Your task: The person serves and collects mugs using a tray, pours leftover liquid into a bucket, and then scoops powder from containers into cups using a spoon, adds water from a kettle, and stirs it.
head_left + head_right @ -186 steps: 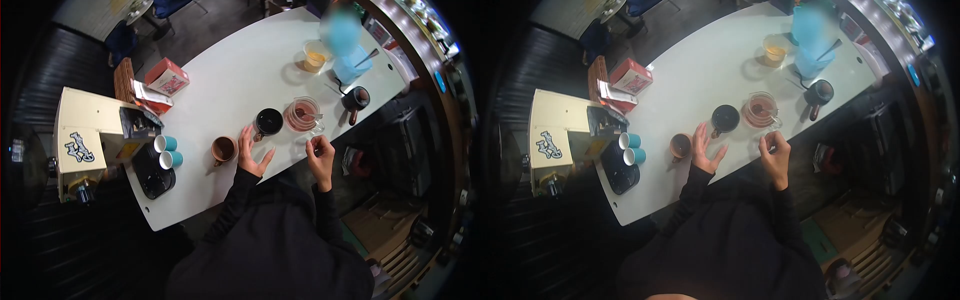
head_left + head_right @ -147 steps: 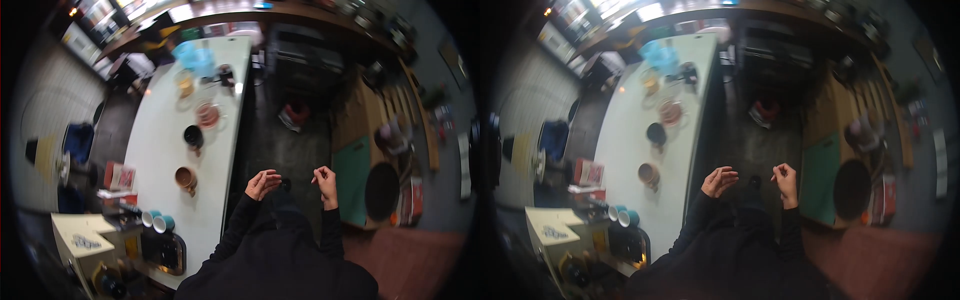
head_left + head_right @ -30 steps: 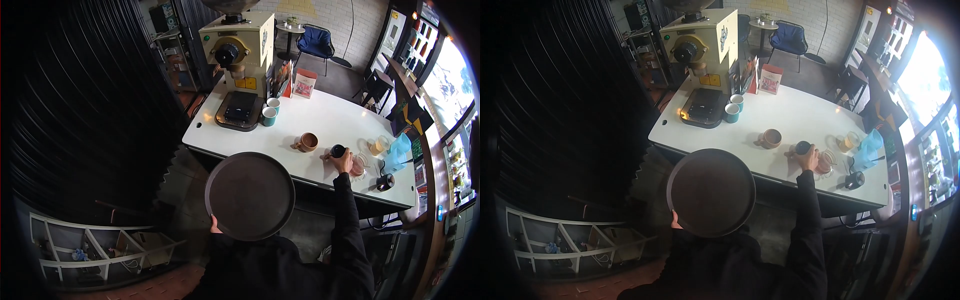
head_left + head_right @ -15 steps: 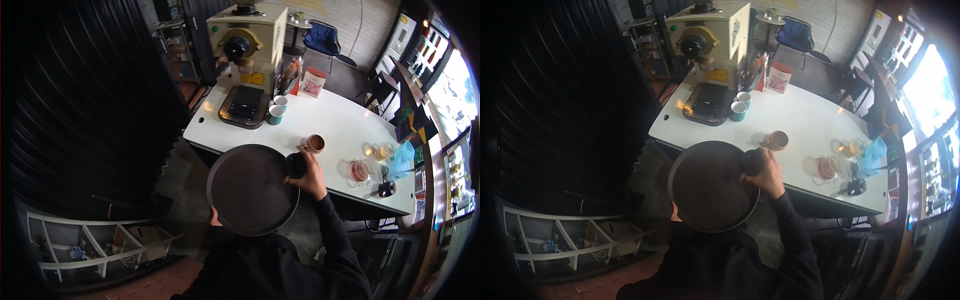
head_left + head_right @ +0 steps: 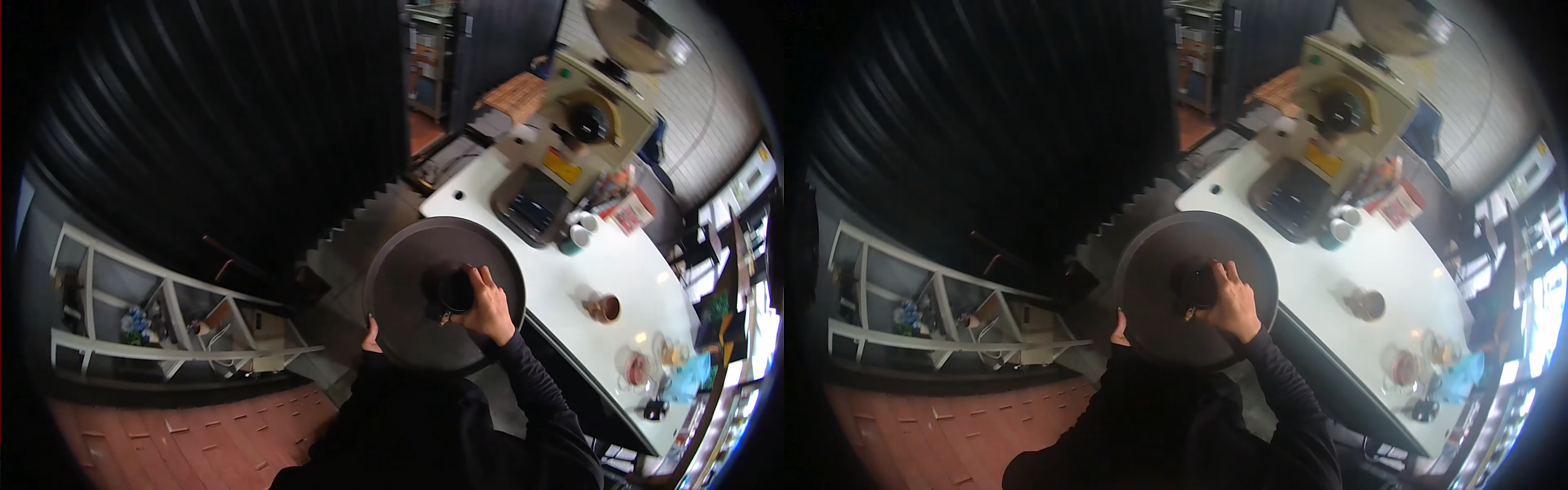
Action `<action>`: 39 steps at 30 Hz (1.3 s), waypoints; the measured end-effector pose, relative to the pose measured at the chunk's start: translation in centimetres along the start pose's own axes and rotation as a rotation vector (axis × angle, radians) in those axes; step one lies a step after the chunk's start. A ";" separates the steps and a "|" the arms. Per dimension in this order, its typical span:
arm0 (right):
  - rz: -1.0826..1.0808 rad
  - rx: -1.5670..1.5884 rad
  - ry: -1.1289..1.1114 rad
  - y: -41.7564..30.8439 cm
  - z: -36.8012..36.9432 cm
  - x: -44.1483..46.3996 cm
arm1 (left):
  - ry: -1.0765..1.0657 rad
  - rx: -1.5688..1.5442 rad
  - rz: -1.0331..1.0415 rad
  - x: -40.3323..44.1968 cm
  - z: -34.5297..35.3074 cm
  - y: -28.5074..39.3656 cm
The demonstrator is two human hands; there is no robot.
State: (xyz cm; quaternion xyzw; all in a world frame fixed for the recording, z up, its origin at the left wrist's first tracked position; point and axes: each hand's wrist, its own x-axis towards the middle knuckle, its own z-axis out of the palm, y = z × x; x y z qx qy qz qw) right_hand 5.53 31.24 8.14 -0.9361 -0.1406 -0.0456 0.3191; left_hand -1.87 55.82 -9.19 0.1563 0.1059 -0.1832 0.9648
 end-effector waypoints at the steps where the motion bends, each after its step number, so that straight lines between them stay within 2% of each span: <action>1: -0.033 0.013 -0.017 -0.9 1.0 1.1 | 0.009 -0.001 0.038 -0.1 -0.3 1.2; 3: -0.053 0.012 -0.029 -2.8 2.9 3.4 | 0.189 0.015 0.107 0.1 -0.7 3.5; 4: -0.072 0.014 -0.060 -3.8 3.5 4.5 | 0.195 0.008 0.140 0.1 0.9 4.7; 6: -0.151 0.017 -0.050 -4.9 5.6 6.8 | 0.311 0.080 0.321 -0.3 3.7 6.9; 9: -0.238 0.030 -0.059 -6.3 6.9 10.2 | 0.456 -0.085 0.337 0.8 1.9 10.4; 10: -0.168 0.188 -0.175 -6.8 6.6 11.5 | 0.461 -0.088 0.345 1.5 0.5 11.4; 11: -0.094 0.346 -0.291 -7.1 6.6 12.9 | 0.480 0.021 0.438 2.2 -1.2 12.3; 12: -0.098 0.350 -0.297 -6.9 6.7 14.3 | 0.498 0.133 0.529 2.9 -2.2 13.3; 14: -0.193 0.363 -0.140 -5.7 7.0 17.2 | 0.445 0.064 0.513 4.1 -2.0 15.7; 16: -0.133 0.314 0.070 -3.5 8.1 20.5 | 0.389 -0.001 0.497 6.0 -2.2 18.4; 18: -0.116 0.181 0.253 -1.7 8.8 24.2 | 0.169 -0.094 0.429 8.5 -2.2 21.3; 20: -0.048 0.077 0.355 0.1 10.4 27.8 | 0.239 -0.005 0.455 11.9 -1.1 24.5; 22: 0.120 0.443 0.262 3.9 13.5 31.5 | 0.317 0.075 0.473 15.5 -0.8 27.3; 23: 0.223 0.686 0.191 5.0 14.4 33.2 | 0.369 0.241 0.498 17.2 -1.8 28.8; 24: 0.302 0.722 0.164 4.9 14.1 34.9 | 0.398 0.340 0.497 18.8 -1.5 30.1; 25: 0.247 0.756 0.189 5.3 14.7 36.9 | 0.428 0.439 0.494 20.3 -0.4 31.4; 27: 0.195 0.946 0.129 4.9 14.3 39.7 | 0.666 0.361 0.394 24.1 2.0 34.6; 28: 0.238 0.921 0.149 5.6 14.8 40.9 | 0.660 0.396 0.364 25.8 -0.4 36.3; 30: 0.309 0.862 0.197 4.7 16.3 43.1 | 0.329 0.629 0.347 29.1 -9.1 40.5; 31: 0.333 0.838 0.226 5.2 16.3 44.2 | 0.310 0.645 0.321 31.0 -7.2 41.4; 32: 0.340 0.865 0.253 5.8 16.2 44.9 | 0.072 0.507 0.237 32.7 -5.2 42.1; 34: 0.374 0.868 0.322 6.9 16.6 46.1 | 0.108 0.131 -0.007 35.3 0.0 44.3; 35: 0.395 0.844 0.369 7.8 16.9 46.7 | 0.099 0.145 -0.036 37.5 -1.0 45.0; 37: 0.441 0.821 0.441 7.2 17.7 48.9 | 0.261 0.267 -0.028 42.9 -5.1 47.6; 39: 0.500 0.836 0.538 7.8 17.4 49.8 | 0.190 0.214 -0.180 47.6 -2.9 48.8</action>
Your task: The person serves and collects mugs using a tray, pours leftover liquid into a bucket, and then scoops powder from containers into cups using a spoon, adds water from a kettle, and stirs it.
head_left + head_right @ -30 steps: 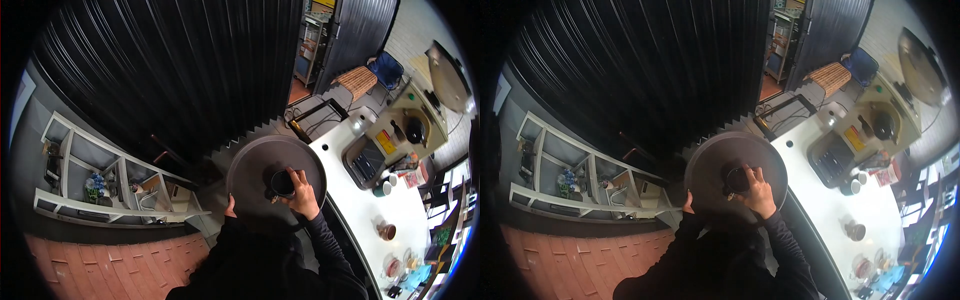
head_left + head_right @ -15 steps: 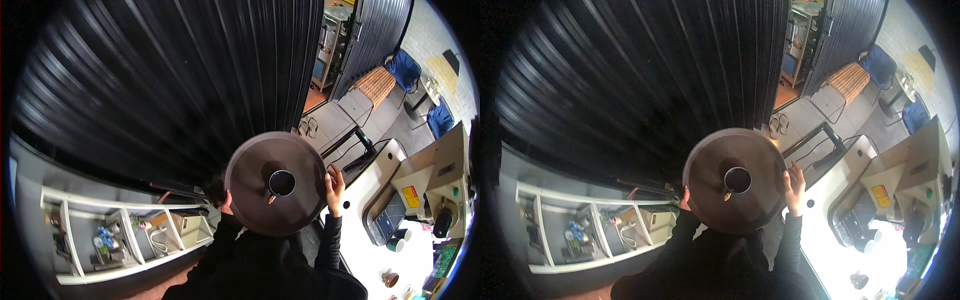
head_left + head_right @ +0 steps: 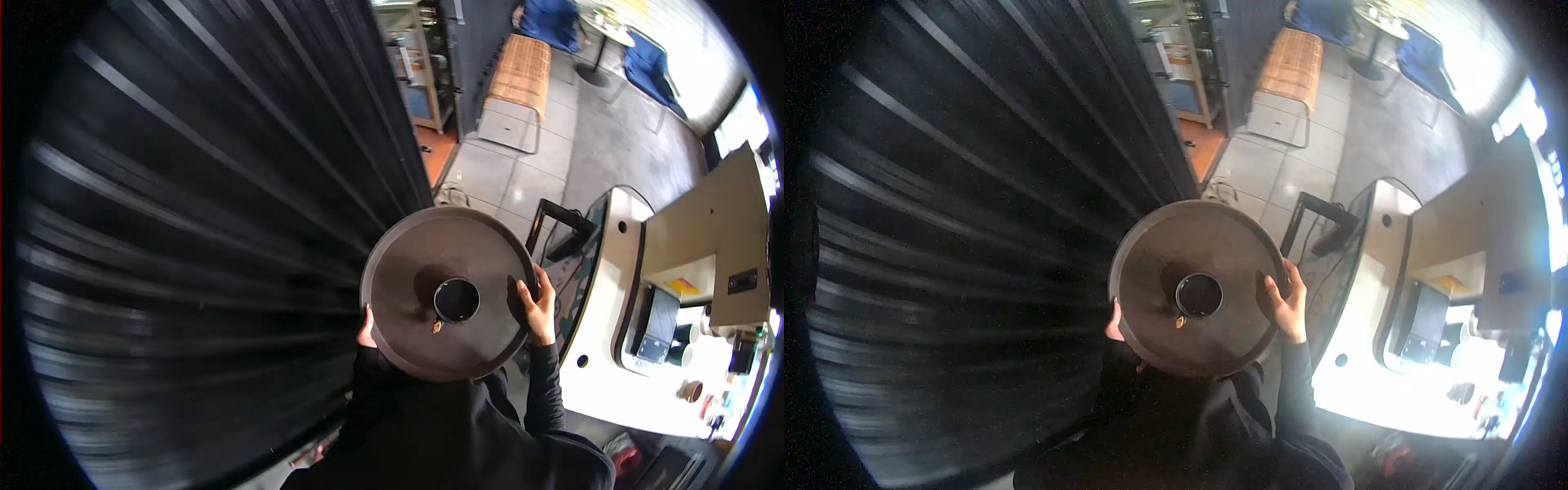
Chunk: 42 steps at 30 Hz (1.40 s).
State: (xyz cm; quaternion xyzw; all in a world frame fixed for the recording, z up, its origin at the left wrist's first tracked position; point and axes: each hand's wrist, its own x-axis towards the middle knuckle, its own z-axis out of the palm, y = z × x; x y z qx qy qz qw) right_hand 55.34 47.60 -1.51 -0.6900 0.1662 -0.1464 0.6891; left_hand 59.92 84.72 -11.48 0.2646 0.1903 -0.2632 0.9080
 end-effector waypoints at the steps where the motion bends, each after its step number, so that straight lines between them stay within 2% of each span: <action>1: 0.021 -0.030 0.073 0.0 0.0 0.3 | -0.067 -0.051 -0.111 1.5 2.2 1.1; 7: 0.031 0.047 0.377 -1.8 0.2 4.1 | -0.171 0.142 -0.249 14.0 10.1 5.1; 13: -0.044 0.041 0.648 -3.5 -0.8 8.6 | -0.219 0.320 -0.380 25.0 17.8 4.3; 16: 0.003 0.042 0.755 -3.0 -2.9 11.7 | -0.240 0.404 -0.414 31.0 21.2 2.1; 20: -0.121 0.035 0.919 -0.3 -7.0 18.2 | -0.265 0.500 -0.435 39.2 27.0 -0.8; 22: -0.047 -0.078 0.979 -1.0 -8.7 20.8 | -0.290 0.510 -0.463 42.8 31.2 -1.4; 24: 0.011 -0.050 1.007 -1.4 -10.3 22.7 | -0.303 0.485 -0.515 44.7 35.1 -2.0; 25: -0.013 0.042 1.003 -0.9 -11.6 24.5 | -0.429 0.532 -0.606 46.3 37.9 -2.4; 26: -0.034 0.135 0.989 -0.8 -12.9 26.1 | -0.452 0.545 -0.623 48.5 38.8 -3.4; 28: -0.070 0.044 1.040 -0.8 -14.9 28.7 | -0.254 0.634 -0.491 52.7 38.7 -5.0; 30: -0.067 0.020 1.026 -2.6 -16.5 31.3 | -0.320 0.542 -0.649 54.4 42.6 -5.7; 36: -0.037 0.012 1.134 -3.8 -20.1 37.7 | -0.521 0.663 -0.628 64.7 48.1 -9.9; 39: -0.035 0.019 1.258 -2.4 -22.3 40.8 | -0.482 0.820 -0.640 68.3 53.8 -12.9; 42: 0.011 0.064 1.389 -2.5 -23.7 43.4 | -0.514 0.879 -0.791 74.4 57.8 -17.0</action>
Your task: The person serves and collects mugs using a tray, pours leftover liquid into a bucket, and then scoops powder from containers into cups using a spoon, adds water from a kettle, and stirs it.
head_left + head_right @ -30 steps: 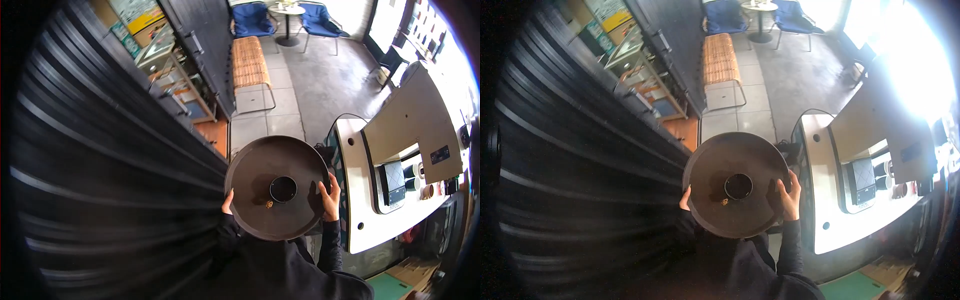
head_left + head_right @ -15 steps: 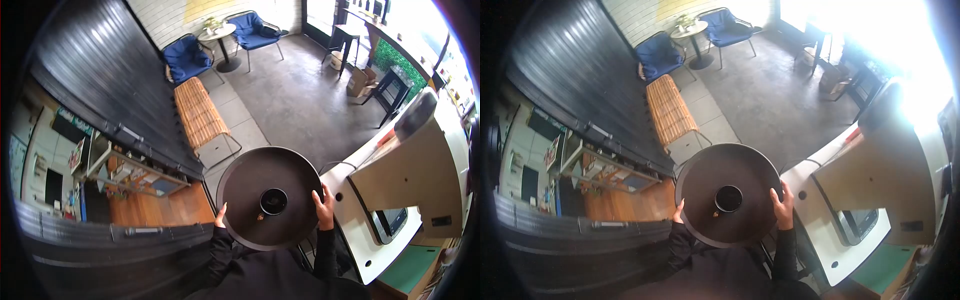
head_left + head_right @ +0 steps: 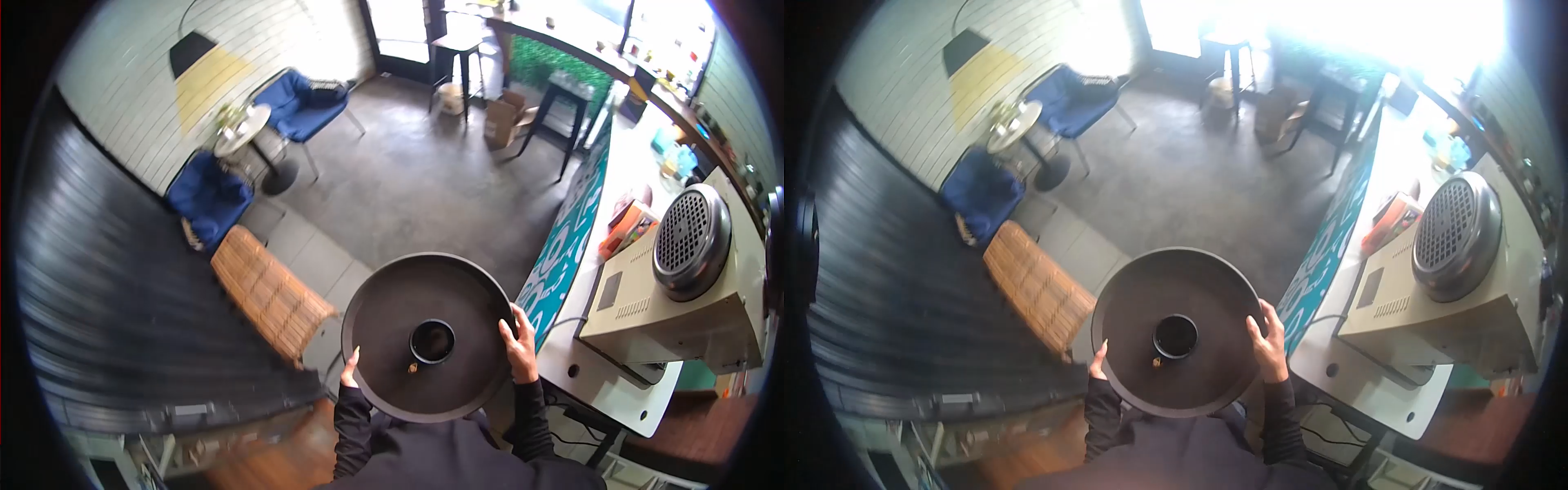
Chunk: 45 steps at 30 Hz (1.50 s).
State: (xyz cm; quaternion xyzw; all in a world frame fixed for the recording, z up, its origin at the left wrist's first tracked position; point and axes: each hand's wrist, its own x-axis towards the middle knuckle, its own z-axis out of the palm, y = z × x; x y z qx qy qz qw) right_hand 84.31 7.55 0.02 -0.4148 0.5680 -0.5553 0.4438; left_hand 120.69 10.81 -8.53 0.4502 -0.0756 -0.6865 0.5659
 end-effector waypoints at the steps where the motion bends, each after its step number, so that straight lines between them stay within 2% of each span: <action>1: -0.038 0.021 0.042 0.7 0.7 0.6 | -0.091 -0.020 -0.013 -0.4 4.7 3.0; 4: -0.077 0.096 0.156 -0.5 3.6 2.3 | -0.118 0.103 -0.144 2.6 9.5 9.0; 6: -0.116 0.091 0.242 1.0 4.7 3.8 | -0.100 0.214 -0.080 9.0 7.2 10.1; 8: -0.120 0.051 0.299 -0.8 6.6 5.0 | -0.187 0.149 -0.195 12.5 7.6 11.4; 12: -0.100 0.066 0.414 -1.7 8.4 9.1 | -0.249 0.204 -0.276 14.9 15.8 16.1; 17: -0.120 0.060 0.512 -1.7 8.9 16.8 | -0.304 0.313 -0.254 27.5 17.0 15.3; 22: -0.160 -0.051 0.549 -1.5 7.1 27.8 | -0.316 0.443 -0.161 36.5 24.3 15.6; 25: -0.106 0.066 0.517 -3.3 6.3 33.8 | -0.347 0.383 -0.219 41.2 27.5 15.6; 26: -0.098 0.107 0.499 -3.9 5.6 36.2 | -0.395 0.532 -0.057 43.9 28.4 15.1; 28: -0.167 0.007 0.529 -5.1 5.1 40.6 | -0.463 0.678 0.088 46.6 33.2 15.8; 30: -0.134 -0.050 0.539 -6.1 4.3 44.1 | -0.360 0.315 -0.346 45.9 40.7 18.5; 32: -0.121 0.029 0.572 -6.1 3.6 47.5 | -0.353 0.324 -0.344 49.5 43.3 18.1; 34: -0.144 -0.008 0.602 -6.3 2.7 50.7 | -0.394 0.344 -0.237 52.8 46.1 17.7; 41: -0.134 -0.028 0.728 -5.8 -2.1 63.0 | -0.352 0.543 -0.216 66.9 56.1 14.0; 43: -0.109 0.126 0.773 -5.7 -3.3 67.3 | -0.335 0.588 -0.180 69.7 60.6 13.4; 44: -0.134 0.056 0.784 -5.3 -4.4 69.2 | -0.308 0.618 -0.151 71.3 62.9 13.2; 45: -0.122 0.091 0.803 -5.6 -5.0 71.4 | -0.378 0.566 -0.158 74.5 63.6 12.2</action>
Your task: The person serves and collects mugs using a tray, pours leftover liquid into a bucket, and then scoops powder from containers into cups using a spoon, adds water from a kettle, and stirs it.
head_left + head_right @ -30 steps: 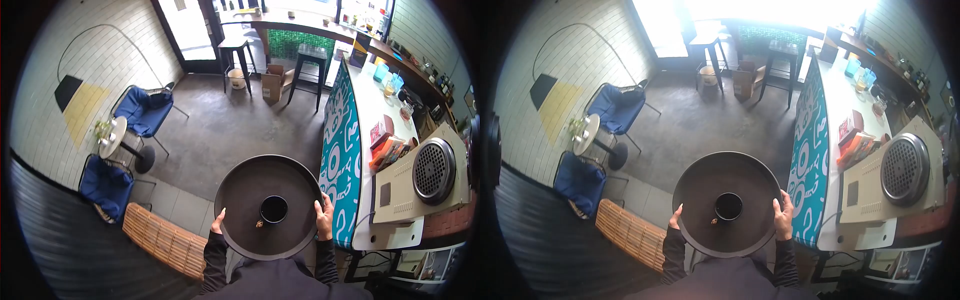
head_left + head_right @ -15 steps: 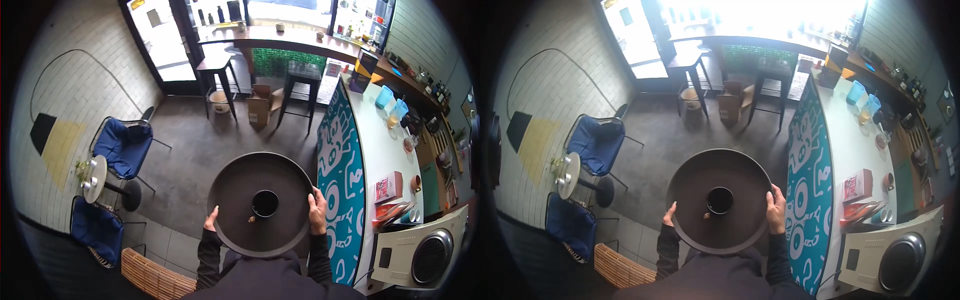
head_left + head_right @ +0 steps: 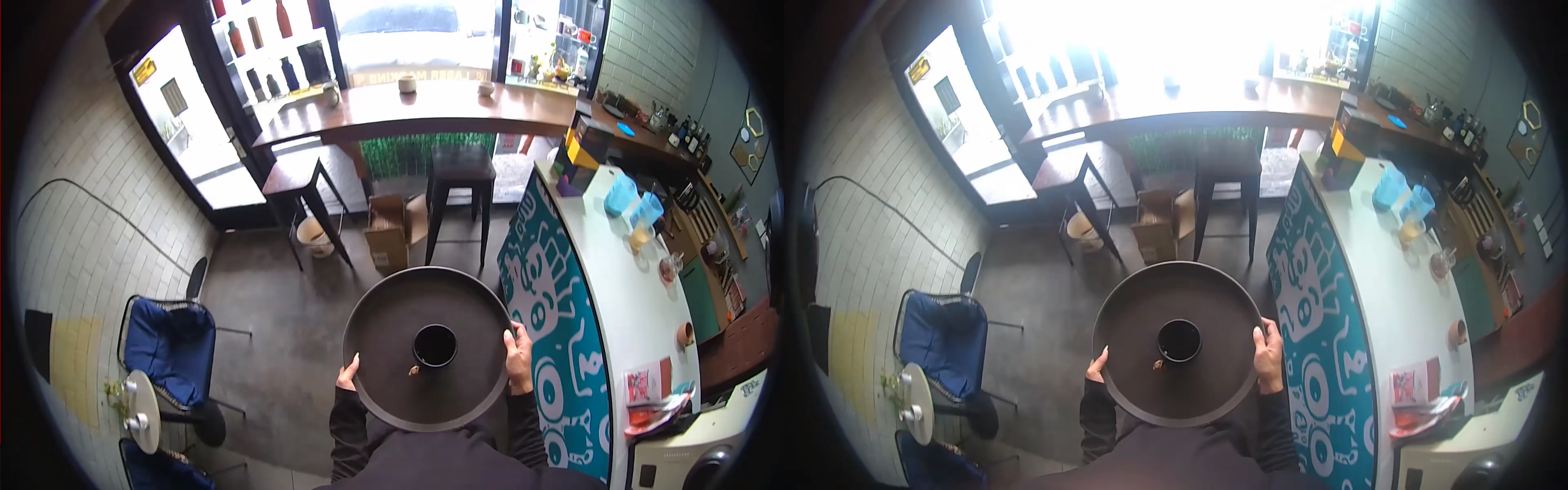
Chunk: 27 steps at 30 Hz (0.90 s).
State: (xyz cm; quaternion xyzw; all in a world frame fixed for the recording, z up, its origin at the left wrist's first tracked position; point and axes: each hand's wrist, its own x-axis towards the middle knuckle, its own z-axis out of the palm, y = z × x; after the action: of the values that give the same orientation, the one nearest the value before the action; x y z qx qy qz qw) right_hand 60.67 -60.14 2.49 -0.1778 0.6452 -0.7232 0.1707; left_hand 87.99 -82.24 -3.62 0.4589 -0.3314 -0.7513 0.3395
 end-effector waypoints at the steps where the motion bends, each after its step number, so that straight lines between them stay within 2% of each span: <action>1: 0.029 0.016 0.020 0.0 0.7 1.5 | -0.016 -0.009 0.001 2.1 0.6 0.9; 3: -0.041 -0.040 0.045 0.8 2.1 5.1 | -0.199 -0.039 0.000 6.5 3.4 3.1; 5: -0.045 -0.047 0.061 0.8 3.4 8.7 | -0.198 -0.036 -0.058 8.8 7.2 6.6; 8: 0.026 -0.004 0.086 2.3 5.4 13.6 | -0.034 0.093 -0.002 13.3 9.9 8.8; 9: 0.034 0.064 0.083 2.2 6.3 15.3 | -0.001 0.157 0.048 17.8 7.9 6.2; 12: 0.093 0.007 0.041 2.0 9.1 20.8 | 0.030 0.066 0.009 19.9 11.7 9.5; 14: -0.026 -0.111 0.042 2.8 11.2 25.2 | 0.031 -0.040 -0.057 22.1 14.0 11.4; 17: -0.100 -0.097 -0.039 3.0 14.4 31.9 | 0.028 -0.119 0.008 26.3 16.9 13.9; 18: 0.010 0.001 -0.076 1.9 15.6 33.7 | 0.101 -0.091 -0.025 28.0 17.5 14.6; 19: 0.005 0.003 -0.088 1.0 16.9 36.8 | 0.107 -0.099 -0.016 30.2 18.9 15.8; 21: -0.041 -0.113 -0.126 0.4 18.8 40.6 | 0.033 -0.196 0.014 32.8 19.7 17.1; 22: -0.139 -0.146 -0.118 0.7 19.9 43.0 | -0.049 -0.286 -0.028 34.4 19.6 17.4; 25: -0.217 -0.218 -0.158 0.2 22.9 48.8 | -0.009 -0.259 0.110 38.9 21.3 18.8; 27: -0.155 -0.269 -0.187 0.2 24.1 51.7 | 0.036 -0.301 0.075 40.4 21.7 19.5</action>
State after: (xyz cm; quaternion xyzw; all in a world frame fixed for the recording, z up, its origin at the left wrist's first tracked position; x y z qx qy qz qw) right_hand 26.80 -105.85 6.71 -0.3144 0.7017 -0.6218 0.1486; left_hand 58.09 -121.81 1.19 0.4036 -0.2254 -0.7710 0.4381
